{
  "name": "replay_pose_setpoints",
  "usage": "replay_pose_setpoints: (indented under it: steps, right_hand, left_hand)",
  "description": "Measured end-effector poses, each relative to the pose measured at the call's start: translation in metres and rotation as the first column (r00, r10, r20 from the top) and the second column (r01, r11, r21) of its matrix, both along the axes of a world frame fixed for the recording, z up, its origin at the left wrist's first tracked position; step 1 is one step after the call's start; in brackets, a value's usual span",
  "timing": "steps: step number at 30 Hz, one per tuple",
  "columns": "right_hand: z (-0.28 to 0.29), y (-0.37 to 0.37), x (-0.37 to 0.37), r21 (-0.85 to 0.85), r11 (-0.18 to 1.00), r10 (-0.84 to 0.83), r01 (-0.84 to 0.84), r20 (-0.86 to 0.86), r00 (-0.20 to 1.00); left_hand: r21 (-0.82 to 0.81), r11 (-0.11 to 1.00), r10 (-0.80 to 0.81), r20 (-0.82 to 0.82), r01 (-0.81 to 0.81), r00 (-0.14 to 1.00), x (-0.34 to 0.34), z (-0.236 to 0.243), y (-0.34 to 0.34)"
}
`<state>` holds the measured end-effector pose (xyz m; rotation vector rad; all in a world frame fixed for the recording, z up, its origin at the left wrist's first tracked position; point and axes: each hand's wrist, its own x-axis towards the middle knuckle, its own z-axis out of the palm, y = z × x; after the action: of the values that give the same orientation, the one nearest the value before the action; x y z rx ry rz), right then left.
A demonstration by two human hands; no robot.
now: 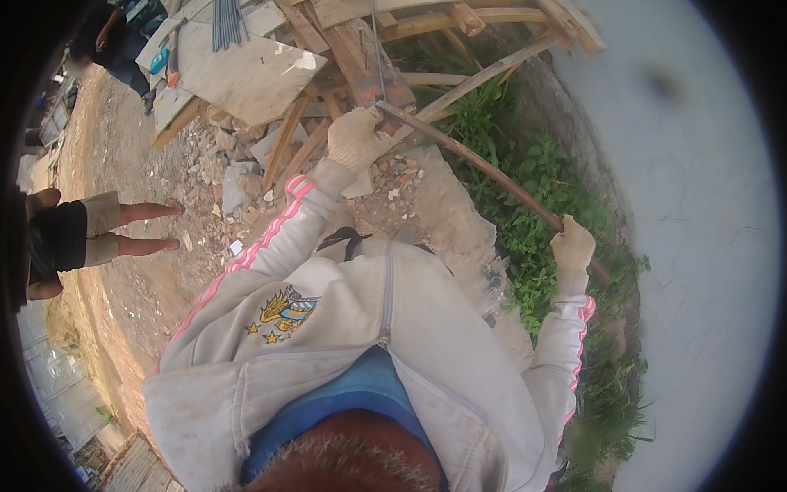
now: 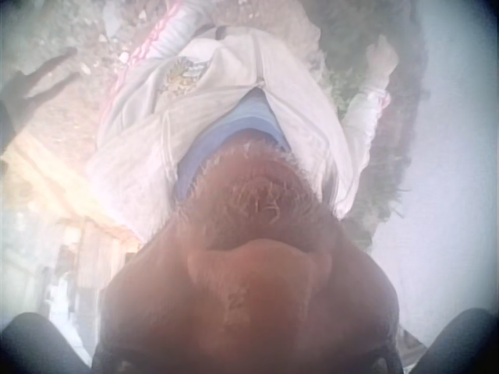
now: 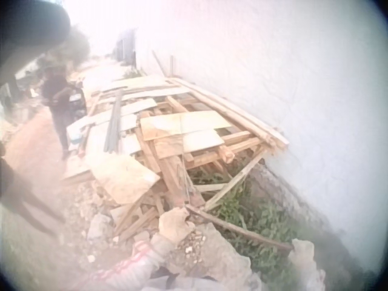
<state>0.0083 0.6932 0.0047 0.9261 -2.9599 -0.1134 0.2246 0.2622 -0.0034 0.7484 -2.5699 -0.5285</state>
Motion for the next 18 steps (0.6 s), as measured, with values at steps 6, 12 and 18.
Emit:
replay_pose_setpoints:
  steps: [6,12,18]
  right_hand:
    - [-0.011,0.003,0.022,0.038,0.998,-0.055,0.054,0.023,0.998]
    - [0.003,0.002,0.038,-0.034,0.997,-0.076,0.075,-0.023,0.997]
    - [0.019,0.0,0.053,0.01,0.992,-0.124,0.126,-0.125,0.984]
  left_hand:
    - [0.031,0.999,0.023,0.015,-0.024,1.0,0.0,-0.005,-0.002]
    - [0.033,0.999,-0.032,0.016,0.031,0.999,0.002,-0.004,-0.007]
    - [0.039,0.998,-0.047,-0.114,0.051,0.992,0.02,-0.006,-0.037]
